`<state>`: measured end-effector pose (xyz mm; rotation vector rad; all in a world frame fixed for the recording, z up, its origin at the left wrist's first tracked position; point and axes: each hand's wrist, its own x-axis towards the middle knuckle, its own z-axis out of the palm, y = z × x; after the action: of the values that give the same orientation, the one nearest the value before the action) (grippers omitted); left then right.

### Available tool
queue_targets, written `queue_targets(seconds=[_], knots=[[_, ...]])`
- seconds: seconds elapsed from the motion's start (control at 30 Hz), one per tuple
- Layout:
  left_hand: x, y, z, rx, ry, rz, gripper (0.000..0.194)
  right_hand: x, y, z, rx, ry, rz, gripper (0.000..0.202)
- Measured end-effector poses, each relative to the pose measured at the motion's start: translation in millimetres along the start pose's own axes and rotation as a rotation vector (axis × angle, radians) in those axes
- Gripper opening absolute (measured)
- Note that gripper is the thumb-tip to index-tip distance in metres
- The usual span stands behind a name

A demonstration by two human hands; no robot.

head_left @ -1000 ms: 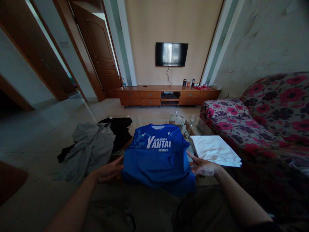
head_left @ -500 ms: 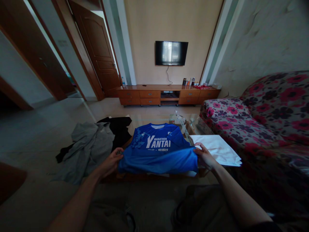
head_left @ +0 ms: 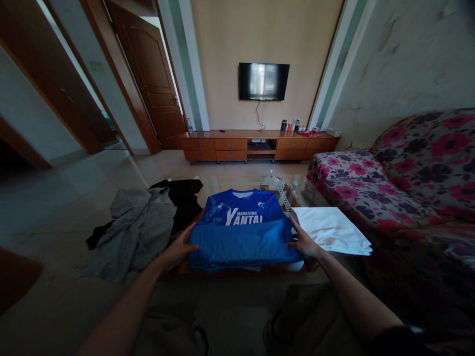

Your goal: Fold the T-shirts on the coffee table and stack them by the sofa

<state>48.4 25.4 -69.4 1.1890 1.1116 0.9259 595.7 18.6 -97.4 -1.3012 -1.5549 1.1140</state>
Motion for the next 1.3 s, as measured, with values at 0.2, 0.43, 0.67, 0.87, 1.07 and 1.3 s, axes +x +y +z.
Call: queue_targets(seconds=[0.2, 0.43, 0.67, 0.87, 1.07, 1.3], knots=[[14, -23, -19.1, 0.23, 0.189, -0.093, 0.113, 2, 14, -5, -0.4, 0.027, -0.115, 0.118], [11, -36, -34.9, 0.638, 0.059, -0.048, 0.098, -9, 13, -20, -0.564, -0.003, 0.129, 0.092], [9, -5, -20.3, 0.151, 0.205, 0.053, 0.069, -12, -21, -14, 0.207, 0.068, 0.109, 0.065], [9, 5, -12.4, 0.045, 0.303, 0.032, 0.058, -14, -45, -15, 0.519, 0.115, 0.283, 0.043], [1, 15, 2.7, -0.006, 0.151, 0.041, 0.105, -19, -56, -11, 0.569, 0.053, 0.241, 0.08], [9, 12, -6.6, -0.041, 0.173, 0.022, 0.054, -13, -43, -14, 0.499, 0.15, 0.159, 0.045]])
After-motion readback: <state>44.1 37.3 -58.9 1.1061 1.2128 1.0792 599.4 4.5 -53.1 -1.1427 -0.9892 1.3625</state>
